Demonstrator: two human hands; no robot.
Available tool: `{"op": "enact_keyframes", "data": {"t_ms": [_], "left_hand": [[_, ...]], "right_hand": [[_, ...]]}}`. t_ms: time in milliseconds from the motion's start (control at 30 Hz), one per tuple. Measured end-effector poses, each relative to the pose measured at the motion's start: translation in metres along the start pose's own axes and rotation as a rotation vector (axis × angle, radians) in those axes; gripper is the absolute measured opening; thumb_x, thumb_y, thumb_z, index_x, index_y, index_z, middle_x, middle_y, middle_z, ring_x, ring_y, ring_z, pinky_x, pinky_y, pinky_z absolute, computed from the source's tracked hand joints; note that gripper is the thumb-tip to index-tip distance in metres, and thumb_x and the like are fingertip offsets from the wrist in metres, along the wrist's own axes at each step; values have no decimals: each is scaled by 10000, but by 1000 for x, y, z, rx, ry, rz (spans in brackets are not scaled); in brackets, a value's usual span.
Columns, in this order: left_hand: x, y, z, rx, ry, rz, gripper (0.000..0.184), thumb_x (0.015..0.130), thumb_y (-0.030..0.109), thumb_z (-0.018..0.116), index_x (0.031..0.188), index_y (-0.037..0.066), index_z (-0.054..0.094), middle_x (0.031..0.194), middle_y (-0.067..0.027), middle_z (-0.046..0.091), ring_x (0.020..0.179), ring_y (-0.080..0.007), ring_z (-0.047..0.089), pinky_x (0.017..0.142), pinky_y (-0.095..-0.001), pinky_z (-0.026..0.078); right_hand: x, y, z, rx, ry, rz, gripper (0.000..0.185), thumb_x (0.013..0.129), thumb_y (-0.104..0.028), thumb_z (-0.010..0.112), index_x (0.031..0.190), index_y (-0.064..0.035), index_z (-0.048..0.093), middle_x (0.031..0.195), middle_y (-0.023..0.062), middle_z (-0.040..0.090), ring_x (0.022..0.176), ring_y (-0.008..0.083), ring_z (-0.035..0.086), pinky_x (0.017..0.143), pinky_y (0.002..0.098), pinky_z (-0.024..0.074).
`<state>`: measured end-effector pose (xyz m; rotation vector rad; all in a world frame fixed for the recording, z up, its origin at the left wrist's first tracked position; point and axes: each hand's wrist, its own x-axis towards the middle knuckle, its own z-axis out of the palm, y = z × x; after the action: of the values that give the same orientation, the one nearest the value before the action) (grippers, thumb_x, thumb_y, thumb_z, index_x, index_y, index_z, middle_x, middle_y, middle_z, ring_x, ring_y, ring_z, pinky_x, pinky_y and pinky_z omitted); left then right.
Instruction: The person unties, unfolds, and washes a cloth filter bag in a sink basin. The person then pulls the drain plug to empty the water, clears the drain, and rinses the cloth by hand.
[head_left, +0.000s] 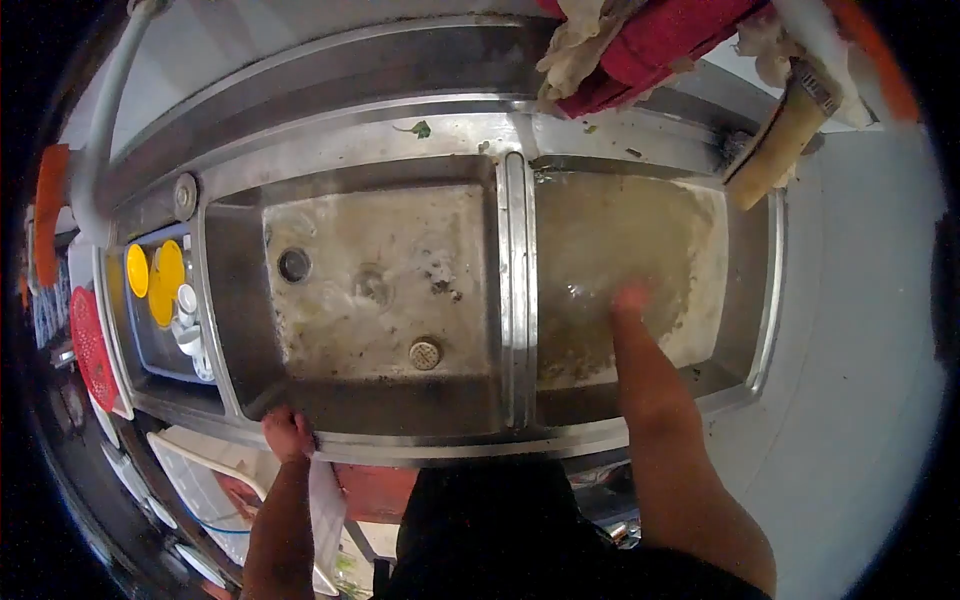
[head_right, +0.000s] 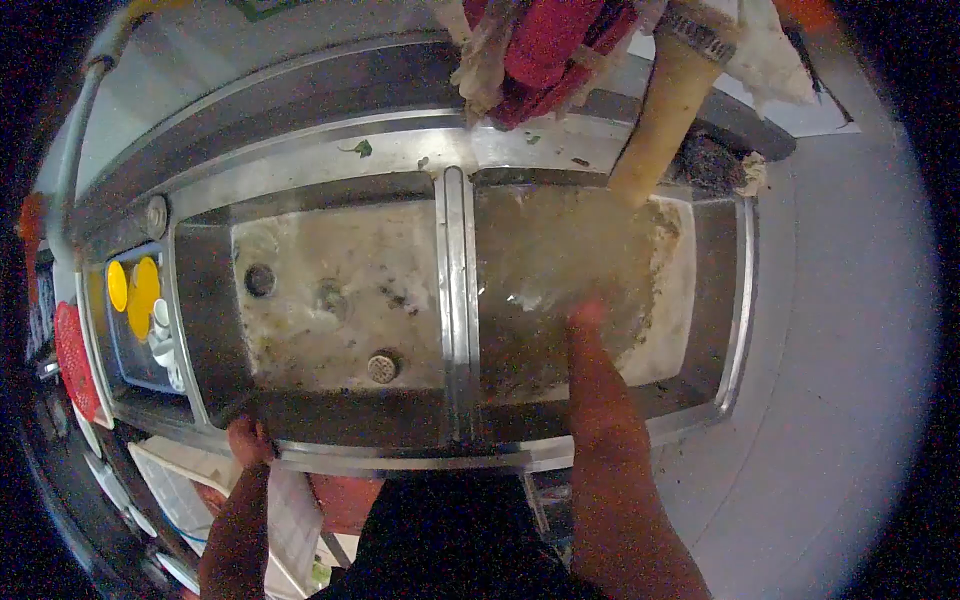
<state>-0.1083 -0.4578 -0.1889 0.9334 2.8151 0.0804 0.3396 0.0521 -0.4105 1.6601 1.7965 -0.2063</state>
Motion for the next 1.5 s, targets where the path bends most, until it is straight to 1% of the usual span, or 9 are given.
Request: {"op": "enact_keyframes", "data": {"t_ms": [167,267,367,600,933,1067,1233,1333,1500], "left_hand": [[-1,0,2,-21,-10,20,176,667,211,535,634,38,532,668,-171,544,682,-383,508,637,-467,385],[1,3,-2,-18,2,39,184,662,218,531,633,36,524,656,-170,532,669,-384,500,626,-463,379],[2,5,-3,-44,37,72,197,658,232,529,634,37,519,652,-168,524,666,-380,496,618,-457,374],[-3,-4,4,-140,5,29,250,706,275,526,670,28,537,703,-169,547,719,-384,500,678,-451,376],[-4,-11,4,-57,-85,-20,195,705,231,550,687,37,546,719,-162,550,739,-379,499,708,-460,381],[-8,-17,13,-112,69,-73,170,698,212,552,690,43,553,727,-158,558,747,-371,506,719,-457,386],[-8,-25,14,-52,-61,-23,153,692,199,552,703,48,566,726,-149,568,746,-359,521,691,-440,396],[-4,-22,10,-70,-103,-49,157,688,204,553,683,46,551,703,-144,558,712,-358,518,680,-435,395],[-4,-7,6,-47,42,40,170,691,212,552,648,51,519,665,-144,534,670,-362,505,664,-434,391]], "right_hand": [[13,2,19,-171,-45,-81,536,842,-451,483,1284,-147,476,1275,141,495,1181,307,470,990,497,342],[55,9,59,-446,-234,-297,558,831,-463,506,1280,-134,472,1304,141,468,1193,328,455,994,506,335],[27,-1,21,29,-164,-226,439,853,-382,500,1199,-114,536,1248,139,510,1137,333,489,954,494,372],[25,6,49,-374,36,-438,364,863,-249,461,1189,-96,513,1170,146,548,1041,323,534,908,453,411],[30,-14,34,-102,-72,-253,385,878,-268,441,1217,-94,499,1183,153,544,1048,319,537,906,445,412],[28,-15,31,-67,-11,-218,384,884,-279,436,1212,-93,507,1184,152,546,1048,314,541,901,440,416],[10,-12,30,10,217,-130,384,892,-292,431,1207,-91,518,1185,151,548,1047,308,545,894,434,420],[-6,-13,0,29,-7,-126,352,859,-298,485,1093,-53,580,1089,172,589,979,317,577,854,427,445],[-41,4,-27,66,183,-99,248,793,-235,545,944,-54,624,964,162,614,905,311,594,810,426,464]]}}
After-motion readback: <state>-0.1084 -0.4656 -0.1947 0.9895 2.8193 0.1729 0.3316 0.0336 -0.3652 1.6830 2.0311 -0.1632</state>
